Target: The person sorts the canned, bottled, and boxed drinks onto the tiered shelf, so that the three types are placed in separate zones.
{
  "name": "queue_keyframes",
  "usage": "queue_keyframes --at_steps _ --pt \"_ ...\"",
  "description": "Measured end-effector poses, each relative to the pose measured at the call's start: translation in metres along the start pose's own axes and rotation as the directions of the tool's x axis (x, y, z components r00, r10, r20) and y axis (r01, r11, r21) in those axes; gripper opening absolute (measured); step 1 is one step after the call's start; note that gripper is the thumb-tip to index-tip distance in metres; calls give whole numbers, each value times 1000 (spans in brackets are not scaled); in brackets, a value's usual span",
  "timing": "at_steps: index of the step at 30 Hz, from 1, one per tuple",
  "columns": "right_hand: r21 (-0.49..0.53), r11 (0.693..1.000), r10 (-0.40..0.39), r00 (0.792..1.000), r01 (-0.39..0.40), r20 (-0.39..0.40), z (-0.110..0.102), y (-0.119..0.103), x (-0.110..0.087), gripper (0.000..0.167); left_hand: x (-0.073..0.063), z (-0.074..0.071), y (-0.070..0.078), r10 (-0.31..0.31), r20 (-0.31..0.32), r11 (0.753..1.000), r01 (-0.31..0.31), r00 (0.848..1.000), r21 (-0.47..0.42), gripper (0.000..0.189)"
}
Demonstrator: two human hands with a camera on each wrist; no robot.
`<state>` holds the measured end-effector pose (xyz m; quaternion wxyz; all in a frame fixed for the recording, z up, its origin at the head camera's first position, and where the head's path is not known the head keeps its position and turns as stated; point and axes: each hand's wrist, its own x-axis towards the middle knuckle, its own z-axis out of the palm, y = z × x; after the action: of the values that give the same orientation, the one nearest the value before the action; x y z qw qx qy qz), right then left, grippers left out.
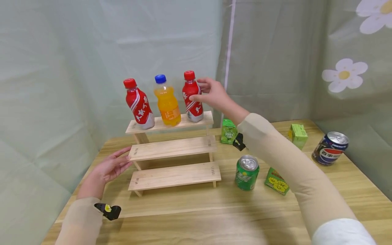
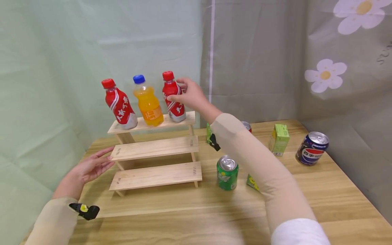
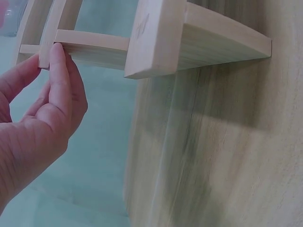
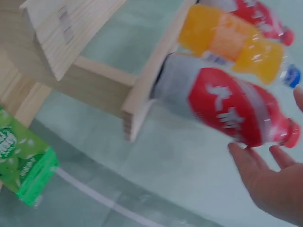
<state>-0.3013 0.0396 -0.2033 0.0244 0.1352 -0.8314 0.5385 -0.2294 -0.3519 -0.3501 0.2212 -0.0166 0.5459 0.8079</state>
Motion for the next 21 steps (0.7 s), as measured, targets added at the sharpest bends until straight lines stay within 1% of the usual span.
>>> queue_keyframes --at_steps 5,9,14,18,21 --pt "-36 999 12 1000 -12 -22 -12 -11 -13 62 1 -1 -3 -2 -8 999 1 1000 -34 38" --pt "-32 999 -40 999 39 -30 -22 -14 -20 61 2 -1 -3 -1 -7 999 1 1000 -46 37" --pt "-29 993 -118 992 117 -36 -34 -8 -34 60 2 -1 -4 -3 -2 999 3 1000 -51 38" --pt "-44 988 -150 988 148 -40 -43 -2 -46 59 3 -1 -4 -5 -4 998 5 1000 -60 39" --pt "-70 985 -162 987 161 -15 -49 4 -55 59 4 -2 -4 -5 -3 998 5 1000 -65 39"
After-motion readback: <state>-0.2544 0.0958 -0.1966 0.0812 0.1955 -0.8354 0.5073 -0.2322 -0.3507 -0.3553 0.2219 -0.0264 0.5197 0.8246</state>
